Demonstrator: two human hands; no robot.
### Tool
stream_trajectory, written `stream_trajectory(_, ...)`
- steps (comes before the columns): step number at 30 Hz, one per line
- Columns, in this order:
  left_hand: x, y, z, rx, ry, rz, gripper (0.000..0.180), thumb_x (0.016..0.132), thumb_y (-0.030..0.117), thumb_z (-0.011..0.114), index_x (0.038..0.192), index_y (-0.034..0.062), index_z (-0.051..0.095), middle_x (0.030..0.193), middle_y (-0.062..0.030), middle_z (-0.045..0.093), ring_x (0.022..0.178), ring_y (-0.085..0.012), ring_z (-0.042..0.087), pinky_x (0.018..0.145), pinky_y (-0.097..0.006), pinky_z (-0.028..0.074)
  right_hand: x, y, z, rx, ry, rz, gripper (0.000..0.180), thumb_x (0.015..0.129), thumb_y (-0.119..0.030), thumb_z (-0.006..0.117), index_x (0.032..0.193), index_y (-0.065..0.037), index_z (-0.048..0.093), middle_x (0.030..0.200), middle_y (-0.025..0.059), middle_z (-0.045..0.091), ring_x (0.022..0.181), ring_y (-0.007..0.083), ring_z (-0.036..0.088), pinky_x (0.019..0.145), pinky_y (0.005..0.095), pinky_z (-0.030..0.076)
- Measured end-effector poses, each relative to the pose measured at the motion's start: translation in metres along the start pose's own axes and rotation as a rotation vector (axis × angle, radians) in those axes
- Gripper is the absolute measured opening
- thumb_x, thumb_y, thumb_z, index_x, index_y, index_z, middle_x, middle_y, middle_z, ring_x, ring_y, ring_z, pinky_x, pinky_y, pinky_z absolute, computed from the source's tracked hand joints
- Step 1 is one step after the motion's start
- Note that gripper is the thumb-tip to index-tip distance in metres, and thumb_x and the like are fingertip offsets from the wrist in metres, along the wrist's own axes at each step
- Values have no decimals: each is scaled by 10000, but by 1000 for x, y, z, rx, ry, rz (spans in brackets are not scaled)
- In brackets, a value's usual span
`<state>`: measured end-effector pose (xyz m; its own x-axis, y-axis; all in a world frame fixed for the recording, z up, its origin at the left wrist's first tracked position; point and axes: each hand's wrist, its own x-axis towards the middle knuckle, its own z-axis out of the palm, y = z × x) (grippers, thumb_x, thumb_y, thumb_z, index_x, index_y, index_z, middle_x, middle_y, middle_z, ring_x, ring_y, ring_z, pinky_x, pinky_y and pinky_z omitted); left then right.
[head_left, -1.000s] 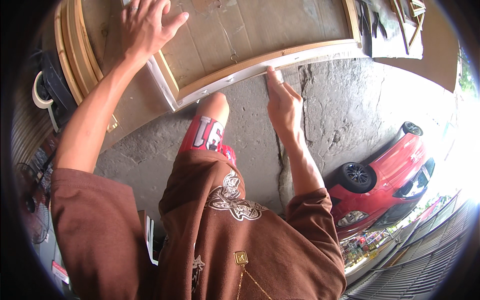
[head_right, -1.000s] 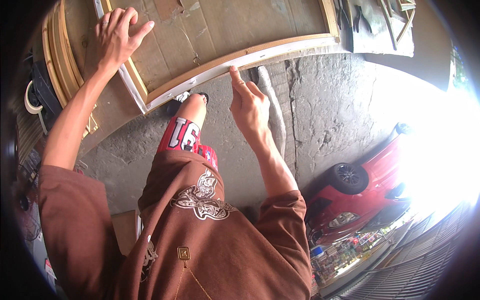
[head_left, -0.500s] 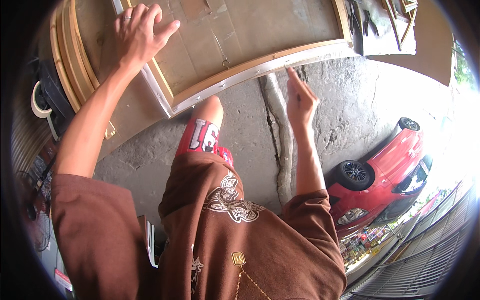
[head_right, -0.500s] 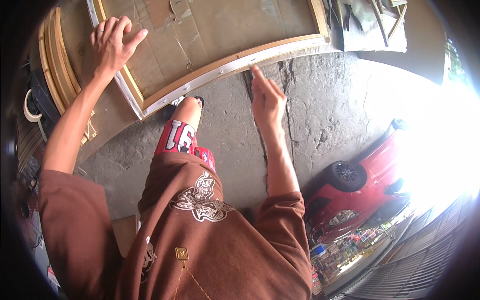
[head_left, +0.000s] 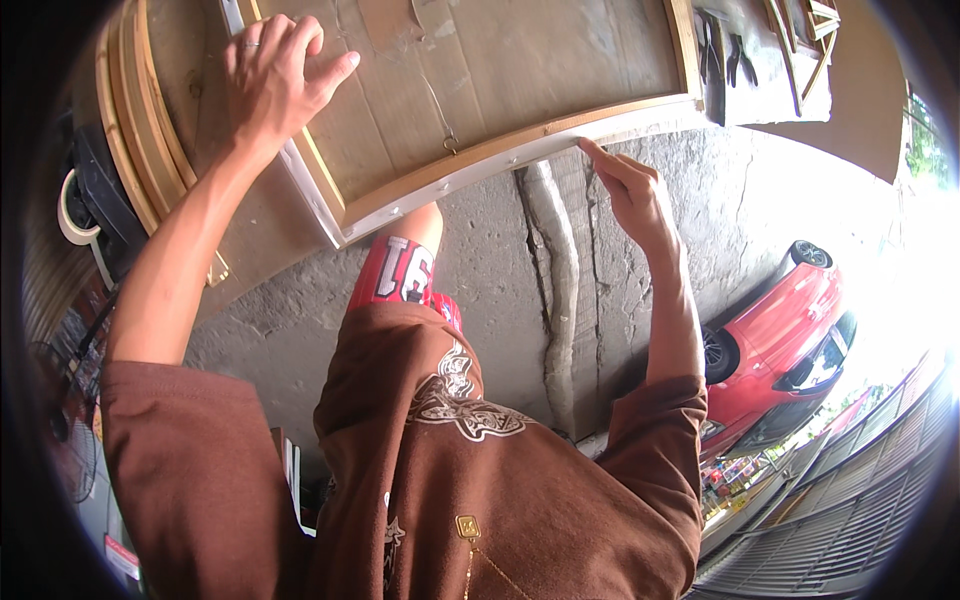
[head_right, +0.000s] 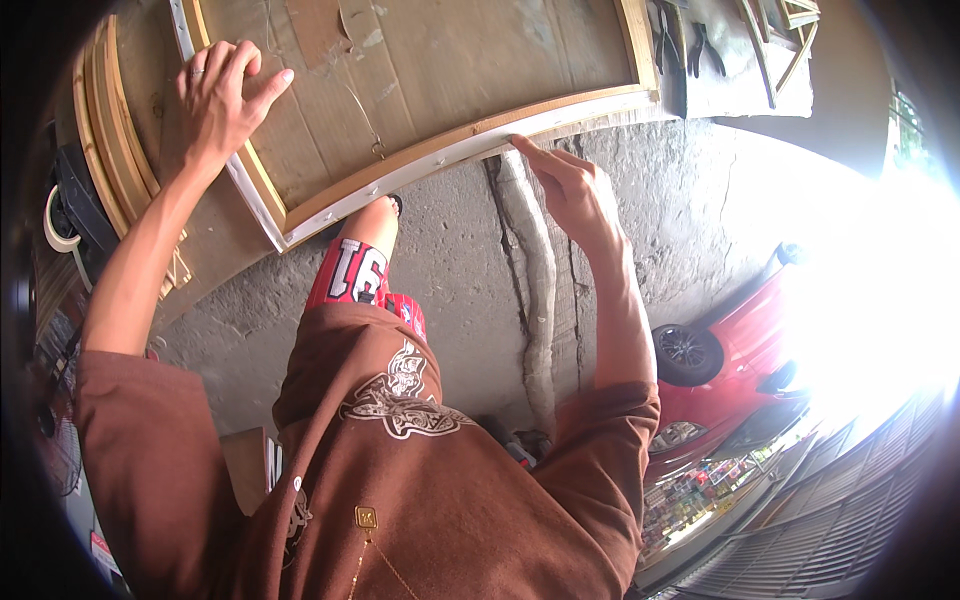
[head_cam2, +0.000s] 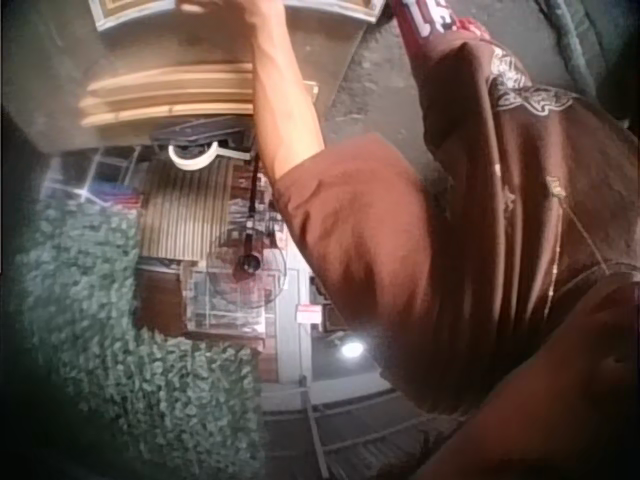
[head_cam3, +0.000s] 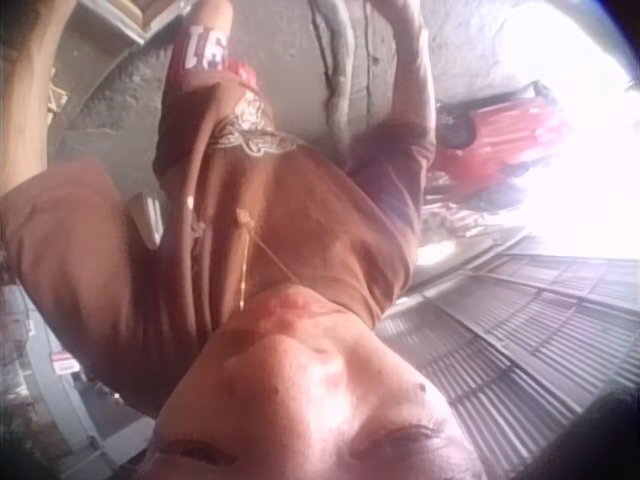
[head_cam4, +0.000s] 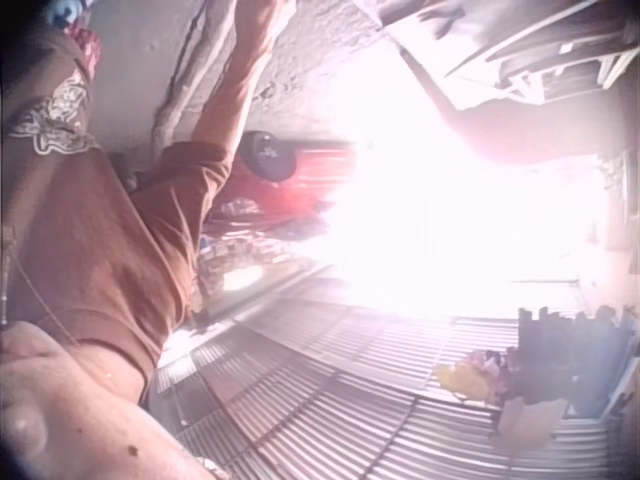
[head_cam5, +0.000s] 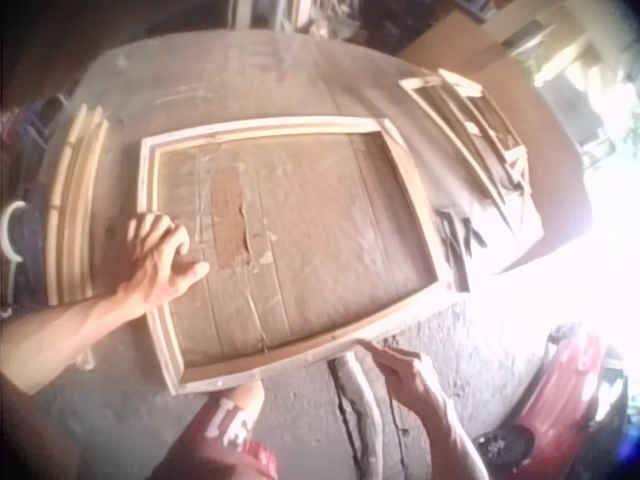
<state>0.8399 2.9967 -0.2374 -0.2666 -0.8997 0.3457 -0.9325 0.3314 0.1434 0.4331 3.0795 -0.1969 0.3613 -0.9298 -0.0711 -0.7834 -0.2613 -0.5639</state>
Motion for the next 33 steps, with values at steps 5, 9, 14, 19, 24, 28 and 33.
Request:
stream_trajectory(5, 1, 3, 0, -10, 7, -16, 361, 761, 456, 698, 782, 150, 508, 796, 5, 510, 899, -234, 517, 837, -438, 363, 12, -15, -21, -191, -216, 75, 365, 876, -41, 590, 1221, -152, 637, 656, 94, 582, 535, 159, 551, 503, 321, 450)
stream_trajectory(9, -3, 5, -1, 1, 11, -23, 346, 753, 431, 705, 799, 152, 506, 806, 6, 503, 912, -233, 512, 845, -441, 363, 29, -63, -22, -468, -447, 294, 439, 873, -82, 559, 1308, -149, 559, 721, 123, 604, 560, 209, 602, 509, 338, 490)
stream_trajectory(14, -3, 9, -4, 30, -13, -17, 340, 764, 424, 696, 817, 146, 506, 827, -1, 497, 942, -230, 507, 863, -448, 363, 16, -60, -7, -511, -340, 229, 471, 853, -85, 538, 1322, -130, 534, 725, 144, 593, 552, 279, 624, 493, 403, 511)
stream_trajectory(19, 4, 9, -4, 20, -32, 5, 343, 775, 433, 687, 820, 147, 503, 836, -1, 495, 943, -232, 507, 869, -448, 360, -24, -9, 53, 12, 236, 87, 505, 840, 80, 571, 1310, -106, 560, 599, 81, 441, 485, 144, 442, 472, 228, 408)
stream_trajectory(24, 2, 8, -5, 55, -34, 11, 343, 780, 439, 684, 817, 149, 505, 832, 3, 497, 941, -231, 506, 852, -437, 357, -19, -10, 61, -7, 304, 84, 506, 820, 57, 610, 1297, -109, 575, 595, 79, 437, 466, 160, 447, 460, 258, 422)
stream_trajectory(28, -3, 5, -7, 53, -19, 16, 344, 781, 444, 684, 817, 153, 505, 832, 7, 499, 943, -231, 503, 841, -429, 356, -16, -33, 44, -130, 237, 138, 484, 824, 67, 600, 1274, -114, 591, 619, 84, 488, 470, 171, 453, 463, 273, 434)
stream_trajectory(33, 2, 8, -5, 53, -54, -1, 348, 779, 447, 686, 813, 153, 503, 840, 8, 505, 957, -231, 502, 835, -426, 354, -20, 16, 109, 56, 581, -77, 458, 829, 106, 570, 1271, -13, 565, 650, 106, 514, 521, 192, 462, 486, 270, 413)
